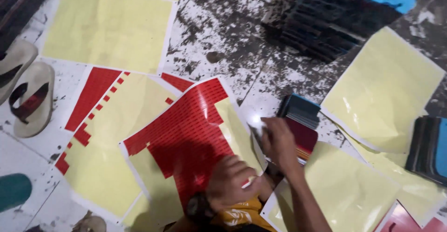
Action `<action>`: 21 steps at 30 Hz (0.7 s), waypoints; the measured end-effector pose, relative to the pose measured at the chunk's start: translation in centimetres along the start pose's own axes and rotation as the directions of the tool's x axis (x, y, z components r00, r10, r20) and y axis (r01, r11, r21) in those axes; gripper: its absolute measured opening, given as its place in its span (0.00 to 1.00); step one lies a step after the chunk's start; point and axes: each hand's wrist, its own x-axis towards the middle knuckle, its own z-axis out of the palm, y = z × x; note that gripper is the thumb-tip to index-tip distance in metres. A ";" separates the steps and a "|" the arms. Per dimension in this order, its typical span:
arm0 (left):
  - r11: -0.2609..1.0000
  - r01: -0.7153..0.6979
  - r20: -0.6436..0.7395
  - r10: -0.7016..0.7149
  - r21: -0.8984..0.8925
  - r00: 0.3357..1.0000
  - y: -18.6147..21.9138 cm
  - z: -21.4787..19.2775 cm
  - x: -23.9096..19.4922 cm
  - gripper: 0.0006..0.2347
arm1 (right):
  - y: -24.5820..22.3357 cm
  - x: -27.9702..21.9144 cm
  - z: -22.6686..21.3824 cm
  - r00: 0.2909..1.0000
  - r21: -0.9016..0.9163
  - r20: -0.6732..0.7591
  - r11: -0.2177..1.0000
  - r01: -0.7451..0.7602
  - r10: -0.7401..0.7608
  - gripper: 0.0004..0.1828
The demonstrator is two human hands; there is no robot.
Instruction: The person sits on the floor and assembles notebooks by hand. They peel small red adhesive strips from a sheet and apply them to the spine of a stack of colored paper sheets. The person repeats this process, stacking the finished notebooks on the floor.
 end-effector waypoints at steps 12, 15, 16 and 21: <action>0.776 0.505 -0.326 -0.399 0.378 0.857 -11.5 -0.3 -3.5 0.13 | -7.6 3.1 9.0 0.939 0.051 0.037 0.938 -0.343 0.341 0.23; 0.792 0.485 -0.361 -0.359 0.370 0.861 -12.4 0.5 -4.3 0.12 | -9.1 3.8 7.8 0.880 0.156 0.008 0.869 -0.471 0.475 0.20; 0.793 0.485 -0.358 -0.361 0.367 0.861 -12.4 0.5 -4.3 0.12 | -9.0 3.8 8.0 0.878 0.153 0.008 0.867 -0.473 0.478 0.20; 0.795 0.410 -0.393 -0.238 0.447 0.888 -11.7 1.0 -4.1 0.09 | -8.4 3.6 8.4 0.855 0.211 -0.015 0.837 -0.505 0.519 0.12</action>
